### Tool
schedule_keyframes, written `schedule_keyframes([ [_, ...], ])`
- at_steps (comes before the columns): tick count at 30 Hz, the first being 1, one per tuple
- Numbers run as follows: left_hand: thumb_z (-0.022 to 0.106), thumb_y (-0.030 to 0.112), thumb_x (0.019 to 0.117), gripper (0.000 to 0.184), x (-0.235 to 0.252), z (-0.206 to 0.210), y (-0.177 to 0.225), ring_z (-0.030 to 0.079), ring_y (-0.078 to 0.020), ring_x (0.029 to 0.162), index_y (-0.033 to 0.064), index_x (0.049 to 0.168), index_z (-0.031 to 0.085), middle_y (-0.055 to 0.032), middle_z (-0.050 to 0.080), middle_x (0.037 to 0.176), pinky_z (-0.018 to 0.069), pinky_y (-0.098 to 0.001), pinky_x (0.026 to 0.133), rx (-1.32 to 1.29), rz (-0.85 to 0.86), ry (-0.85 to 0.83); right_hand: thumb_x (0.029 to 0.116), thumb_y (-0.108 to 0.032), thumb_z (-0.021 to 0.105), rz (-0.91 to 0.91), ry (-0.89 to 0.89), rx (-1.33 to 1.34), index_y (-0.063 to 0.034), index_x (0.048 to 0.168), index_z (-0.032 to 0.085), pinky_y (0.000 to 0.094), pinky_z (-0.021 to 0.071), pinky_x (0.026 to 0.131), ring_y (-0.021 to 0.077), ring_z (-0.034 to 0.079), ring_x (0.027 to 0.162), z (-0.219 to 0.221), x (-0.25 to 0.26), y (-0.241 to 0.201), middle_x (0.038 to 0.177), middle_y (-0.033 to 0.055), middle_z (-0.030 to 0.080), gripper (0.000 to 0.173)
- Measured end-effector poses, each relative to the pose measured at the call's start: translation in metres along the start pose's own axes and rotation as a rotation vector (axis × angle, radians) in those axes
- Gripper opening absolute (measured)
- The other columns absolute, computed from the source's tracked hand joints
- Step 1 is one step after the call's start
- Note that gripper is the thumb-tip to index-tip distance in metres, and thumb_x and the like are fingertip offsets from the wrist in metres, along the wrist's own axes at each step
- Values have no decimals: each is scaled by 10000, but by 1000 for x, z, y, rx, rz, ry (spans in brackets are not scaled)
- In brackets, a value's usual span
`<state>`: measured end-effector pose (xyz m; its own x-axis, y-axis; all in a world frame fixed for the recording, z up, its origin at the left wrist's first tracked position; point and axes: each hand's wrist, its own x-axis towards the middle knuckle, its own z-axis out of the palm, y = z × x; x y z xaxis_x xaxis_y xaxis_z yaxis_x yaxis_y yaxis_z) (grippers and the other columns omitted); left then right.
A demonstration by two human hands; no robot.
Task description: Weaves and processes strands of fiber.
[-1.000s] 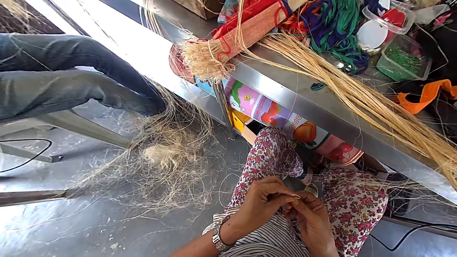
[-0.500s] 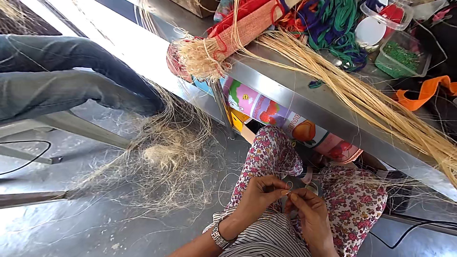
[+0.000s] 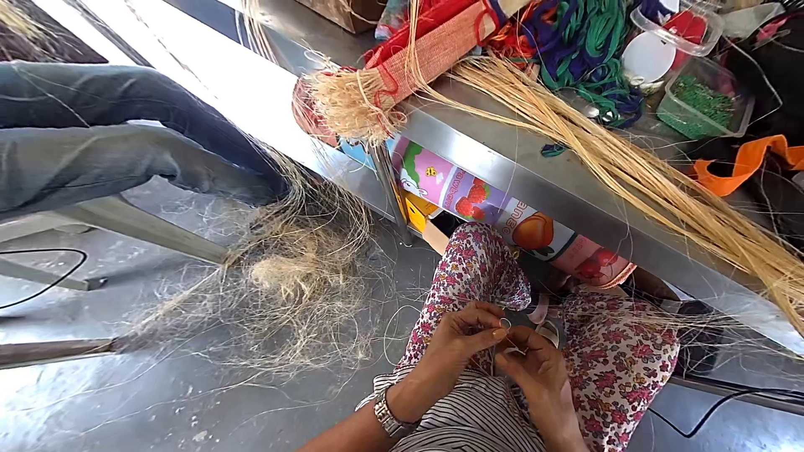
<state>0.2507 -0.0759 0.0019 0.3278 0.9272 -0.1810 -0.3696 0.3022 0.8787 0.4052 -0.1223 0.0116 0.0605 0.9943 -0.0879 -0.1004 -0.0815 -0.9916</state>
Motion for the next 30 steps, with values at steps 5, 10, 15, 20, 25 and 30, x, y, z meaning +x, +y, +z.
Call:
schedule_keyframes([
  [5, 668, 14, 892, 154, -4, 4, 0, 666, -66, 1093, 123, 842, 765, -5, 723, 1182, 555, -238, 919, -150, -78, -43, 791, -141, 816, -191, -38, -246, 51, 1043, 718, 145, 563, 870, -8, 664, 993, 11, 6, 8, 1082, 67, 687, 331],
  [10, 683, 46, 901, 144, -2, -6, -2, 686, -52, 994, 146, 848, 771, -1, 732, 1158, 570, -214, 826, -237, -104, -90, 860, 9, 704, 42, -162, 59, -23, 978, 751, 198, 586, 837, 10, 703, 881, 4, 10, 0, 928, -21, 756, 131],
  [15, 665, 57, 931, 143, -1, -24, 3, 688, -64, 912, 157, 906, 764, 23, 738, 1021, 574, -242, 816, -255, -157, -197, 938, -68, 681, 126, -241, 143, -81, 961, 731, 260, 624, 749, 80, 737, 756, -19, 14, -4, 827, -9, 759, 56],
  [20, 568, 17, 984, 206, -4, -40, 22, 763, -139, 861, 154, 949, 718, -36, 781, 950, 633, -297, 792, -176, -279, -284, 920, -38, 654, -204, -105, -307, -20, 951, 744, 115, 548, 587, -43, 631, 639, -43, 11, -20, 800, -43, 716, 97],
  [25, 602, 68, 983, 167, -7, -55, 29, 745, -98, 747, 177, 964, 728, -19, 768, 853, 621, -244, 710, -237, -209, -283, 912, -193, 731, -345, -83, -397, -99, 995, 779, 79, 530, 647, -67, 625, 705, -62, 5, -28, 841, -63, 721, 134],
  [30, 715, 145, 933, 75, -4, -69, 32, 697, -36, 683, 200, 938, 766, 30, 736, 787, 589, -195, 671, -259, -148, -293, 907, -181, 716, -473, 42, -617, -69, 930, 788, 41, 478, 652, -83, 586, 708, -66, 7, -24, 782, -33, 675, 135],
])
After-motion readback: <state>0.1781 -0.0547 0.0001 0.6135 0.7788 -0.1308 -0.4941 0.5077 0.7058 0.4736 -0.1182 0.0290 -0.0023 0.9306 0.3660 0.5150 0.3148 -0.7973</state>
